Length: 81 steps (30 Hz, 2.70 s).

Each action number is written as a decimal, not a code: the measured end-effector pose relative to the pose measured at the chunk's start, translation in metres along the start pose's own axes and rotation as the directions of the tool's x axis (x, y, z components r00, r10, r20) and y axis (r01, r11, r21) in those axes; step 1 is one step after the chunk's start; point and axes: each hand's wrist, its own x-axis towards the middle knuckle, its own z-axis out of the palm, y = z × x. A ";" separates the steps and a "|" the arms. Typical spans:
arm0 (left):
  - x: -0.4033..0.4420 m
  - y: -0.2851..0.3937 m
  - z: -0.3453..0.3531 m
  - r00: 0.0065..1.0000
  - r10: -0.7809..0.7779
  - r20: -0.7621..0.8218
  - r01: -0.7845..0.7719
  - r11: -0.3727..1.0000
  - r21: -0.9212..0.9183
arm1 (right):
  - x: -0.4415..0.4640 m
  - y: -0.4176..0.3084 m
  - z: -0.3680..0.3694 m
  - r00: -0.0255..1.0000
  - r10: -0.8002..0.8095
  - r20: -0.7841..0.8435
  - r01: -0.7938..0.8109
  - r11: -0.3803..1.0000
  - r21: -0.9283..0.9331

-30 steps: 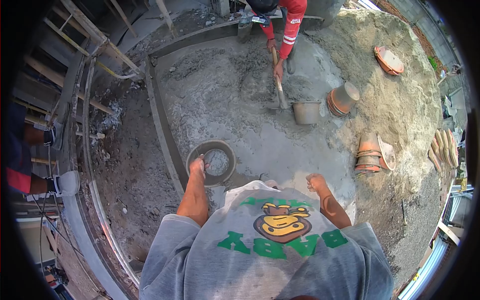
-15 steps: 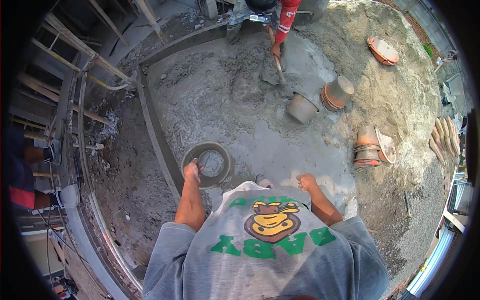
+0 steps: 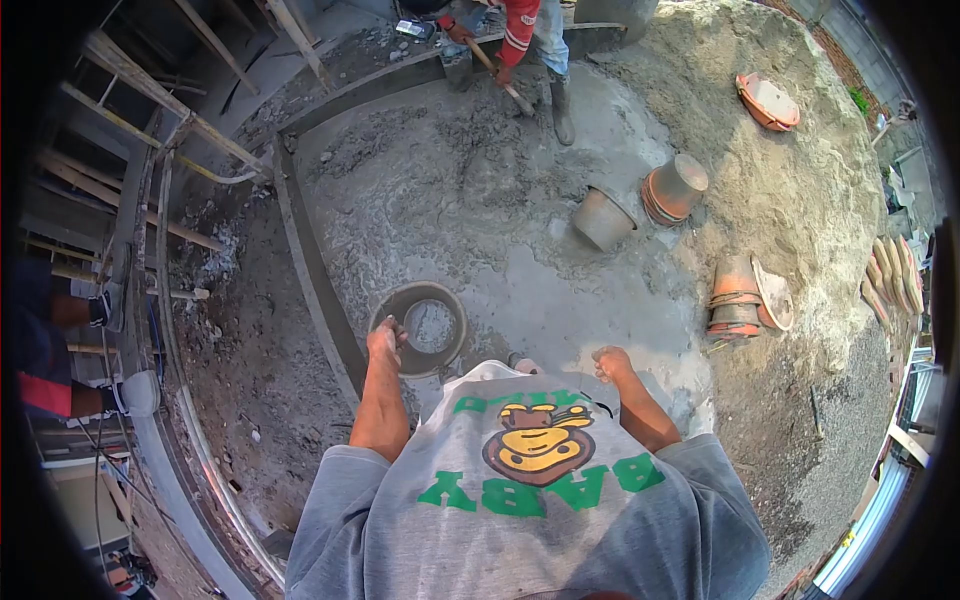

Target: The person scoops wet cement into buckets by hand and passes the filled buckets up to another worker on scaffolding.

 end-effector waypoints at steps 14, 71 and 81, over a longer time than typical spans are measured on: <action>-0.014 0.019 0.003 0.996 0.036 -0.085 -0.048 0.988 -0.143 | 0.025 0.003 -0.014 0.997 -0.026 0.073 0.030 0.998 -0.059; 0.197 0.192 0.078 0.960 -0.092 -0.264 -0.055 0.863 -0.502 | 0.055 -0.499 0.136 0.721 -0.609 0.330 0.692 0.659 -0.295; 0.202 0.181 0.083 0.953 -0.112 -0.281 -0.082 0.798 -0.597 | 0.074 -0.512 0.141 0.719 -0.524 0.457 0.695 0.532 -0.483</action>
